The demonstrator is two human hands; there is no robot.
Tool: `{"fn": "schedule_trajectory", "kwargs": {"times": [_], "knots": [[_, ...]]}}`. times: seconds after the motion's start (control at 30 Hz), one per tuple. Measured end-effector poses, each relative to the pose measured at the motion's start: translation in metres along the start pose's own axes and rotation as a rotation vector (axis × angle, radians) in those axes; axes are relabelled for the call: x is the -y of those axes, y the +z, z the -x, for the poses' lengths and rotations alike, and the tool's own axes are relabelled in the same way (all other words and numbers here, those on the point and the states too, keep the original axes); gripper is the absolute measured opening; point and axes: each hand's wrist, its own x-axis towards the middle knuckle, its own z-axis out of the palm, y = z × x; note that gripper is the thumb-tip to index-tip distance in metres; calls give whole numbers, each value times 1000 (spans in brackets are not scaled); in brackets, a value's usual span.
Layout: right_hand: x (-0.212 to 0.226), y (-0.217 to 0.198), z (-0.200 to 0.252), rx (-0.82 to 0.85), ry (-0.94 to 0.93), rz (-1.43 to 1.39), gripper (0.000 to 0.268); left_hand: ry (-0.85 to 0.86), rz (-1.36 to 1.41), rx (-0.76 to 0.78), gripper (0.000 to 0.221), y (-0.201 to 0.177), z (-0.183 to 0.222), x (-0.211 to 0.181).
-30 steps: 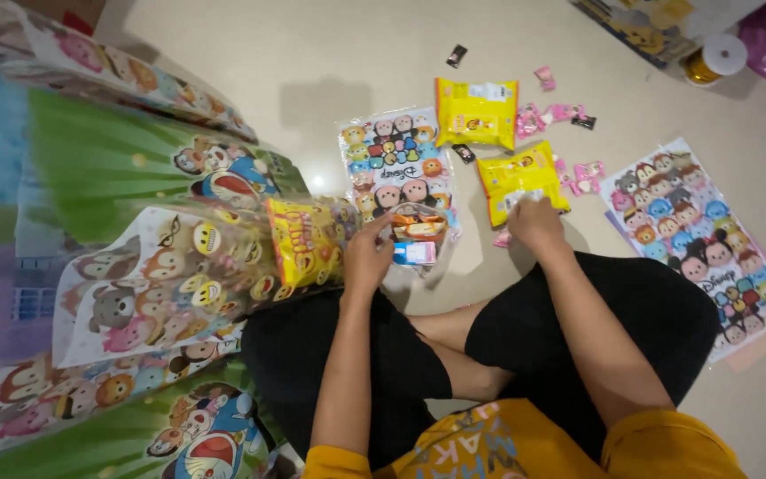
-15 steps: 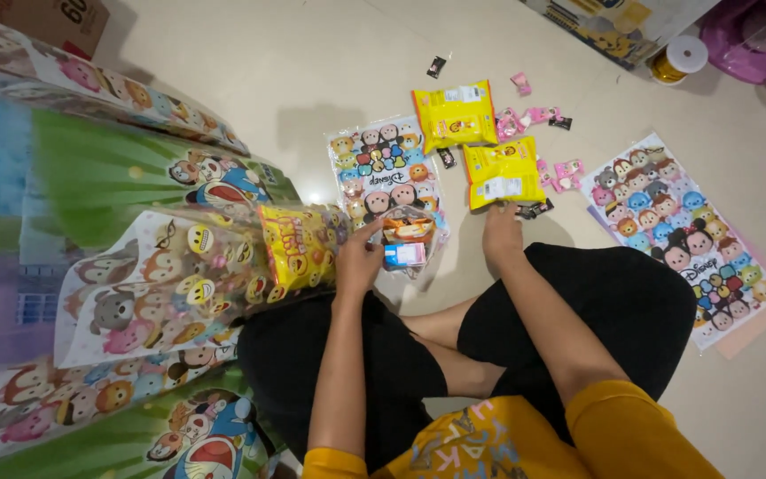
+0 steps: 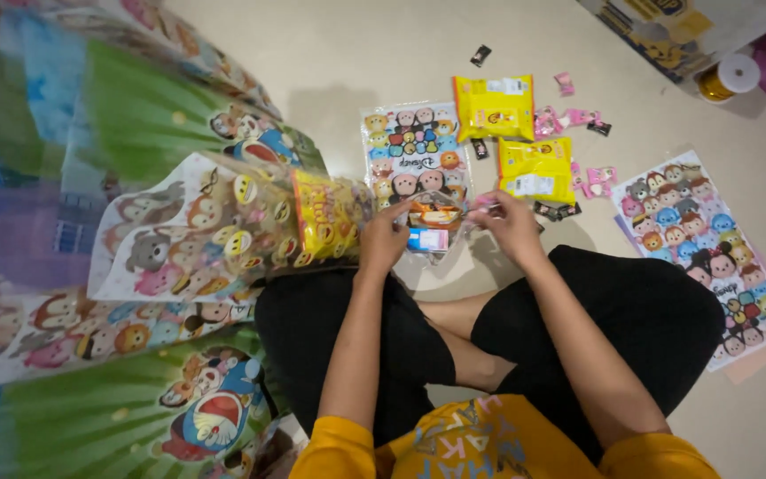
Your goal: The person is sorting and packing various small snack packets and stickers into individual clear plastic bags on the floor.
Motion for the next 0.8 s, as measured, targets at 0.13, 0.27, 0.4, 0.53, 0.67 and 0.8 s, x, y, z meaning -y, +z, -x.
{"fn": "schedule_trajectory", "kwargs": {"times": [0.13, 0.27, 0.4, 0.53, 0.67, 0.8], "knots": [[23, 38, 6, 171, -103, 117, 30, -15, 3, 19, 52, -7, 5, -7], [26, 60, -2, 212, -51, 224, 30, -24, 6, 16, 52, -5, 1, 1], [46, 60, 4, 241, -15, 213, 33, -60, -49, 28, 50, -11, 3, -8], [47, 36, 4, 108, -131, 138, 36, -59, -29, 42, 51, -15, 5, -13], [-49, -21, -51, -17, -123, 274, 38, -66, -15, 45, 52, -13, 6, -14], [-68, -58, -67, -54, -4, 803, 59, -67, -27, 38, 52, -14, 6, -18]]}}
